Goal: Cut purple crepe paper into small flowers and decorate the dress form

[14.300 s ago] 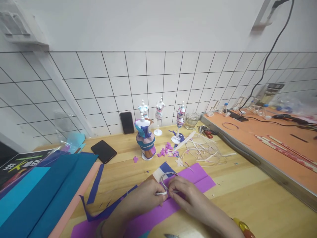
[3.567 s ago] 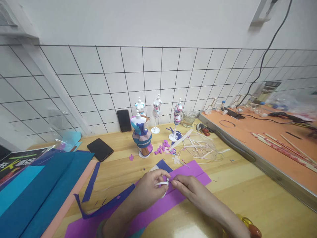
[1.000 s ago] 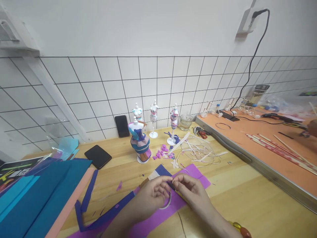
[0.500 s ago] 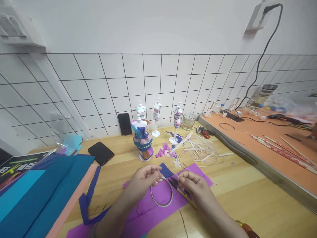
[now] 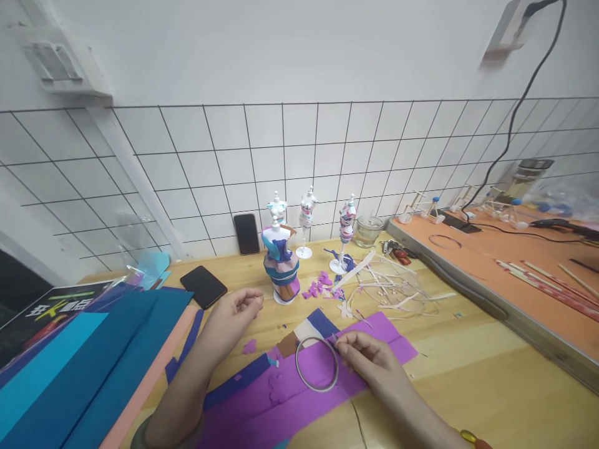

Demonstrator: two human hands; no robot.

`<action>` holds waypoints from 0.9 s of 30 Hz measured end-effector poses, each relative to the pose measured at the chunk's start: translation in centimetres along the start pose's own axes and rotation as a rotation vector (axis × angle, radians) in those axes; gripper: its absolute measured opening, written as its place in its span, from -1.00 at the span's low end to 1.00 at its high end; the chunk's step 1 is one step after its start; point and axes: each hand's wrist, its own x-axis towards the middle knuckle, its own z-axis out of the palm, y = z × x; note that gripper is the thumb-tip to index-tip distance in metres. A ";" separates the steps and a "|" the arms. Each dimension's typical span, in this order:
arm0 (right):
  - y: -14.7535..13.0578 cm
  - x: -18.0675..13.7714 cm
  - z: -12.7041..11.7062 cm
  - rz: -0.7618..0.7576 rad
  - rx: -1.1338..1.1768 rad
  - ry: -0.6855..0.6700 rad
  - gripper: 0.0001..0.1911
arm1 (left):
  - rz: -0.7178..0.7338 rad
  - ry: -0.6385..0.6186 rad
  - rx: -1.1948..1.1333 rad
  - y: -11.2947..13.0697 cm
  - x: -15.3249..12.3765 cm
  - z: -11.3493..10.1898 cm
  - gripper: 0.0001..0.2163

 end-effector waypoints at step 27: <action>0.8 -0.8 0.8 -0.014 0.045 -0.106 -0.64 | 0.556 -0.275 0.481 0.0 -2.9 8.1 -0.82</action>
